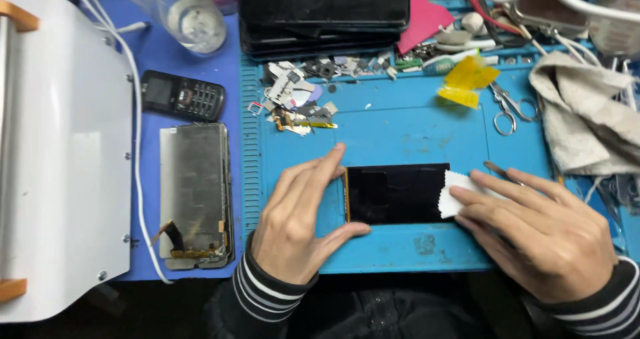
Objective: Clean a smartphone screen using a cloth and cleaning solution.
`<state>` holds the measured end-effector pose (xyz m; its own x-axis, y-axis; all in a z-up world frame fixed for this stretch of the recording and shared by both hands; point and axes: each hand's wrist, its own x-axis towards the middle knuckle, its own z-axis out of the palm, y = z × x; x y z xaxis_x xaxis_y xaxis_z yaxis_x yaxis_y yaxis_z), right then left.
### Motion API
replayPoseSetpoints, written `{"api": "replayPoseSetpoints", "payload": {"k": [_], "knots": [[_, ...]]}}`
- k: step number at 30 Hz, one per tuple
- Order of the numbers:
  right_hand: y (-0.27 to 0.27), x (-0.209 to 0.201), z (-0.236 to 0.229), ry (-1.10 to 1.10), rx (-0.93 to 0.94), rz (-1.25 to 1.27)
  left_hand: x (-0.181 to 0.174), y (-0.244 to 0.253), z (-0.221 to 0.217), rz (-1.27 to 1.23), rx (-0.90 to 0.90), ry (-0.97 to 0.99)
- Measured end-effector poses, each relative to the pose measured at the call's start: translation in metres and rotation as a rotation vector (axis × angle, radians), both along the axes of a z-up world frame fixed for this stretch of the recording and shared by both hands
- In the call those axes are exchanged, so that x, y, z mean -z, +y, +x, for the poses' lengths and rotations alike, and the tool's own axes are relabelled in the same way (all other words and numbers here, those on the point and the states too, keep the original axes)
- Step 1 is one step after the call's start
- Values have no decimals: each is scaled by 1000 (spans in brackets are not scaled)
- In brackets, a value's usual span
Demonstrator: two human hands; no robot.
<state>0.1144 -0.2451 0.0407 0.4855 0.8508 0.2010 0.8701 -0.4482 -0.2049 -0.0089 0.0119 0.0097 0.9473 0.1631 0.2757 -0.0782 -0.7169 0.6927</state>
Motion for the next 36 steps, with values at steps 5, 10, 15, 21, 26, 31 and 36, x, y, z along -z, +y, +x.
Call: {"api": "replayPoseSetpoints", "payload": {"k": [5, 10, 15, 21, 26, 31, 36], "knots": [[-1, -5, 13, 364, 116, 136, -18, 2, 0, -111, -14, -3], [39, -11, 33, 899, 111, 333, -45, -10, 16, -224, 74, -104], [94, -21, 49, 1161, -31, 238, -34, -7, 15, -566, -76, -19], [133, -52, 77, 665, -282, -47, -21, 7, -1, -930, -183, 34], [186, -80, 71, 287, -315, 308, -18, 11, -8, -1044, -111, 23], [293, -44, 80, 101, -377, 475, -18, 15, -24, -1038, -128, 2], [370, -15, 99, 101, -302, 482, -8, 19, -45, -1146, -221, -18]]}}
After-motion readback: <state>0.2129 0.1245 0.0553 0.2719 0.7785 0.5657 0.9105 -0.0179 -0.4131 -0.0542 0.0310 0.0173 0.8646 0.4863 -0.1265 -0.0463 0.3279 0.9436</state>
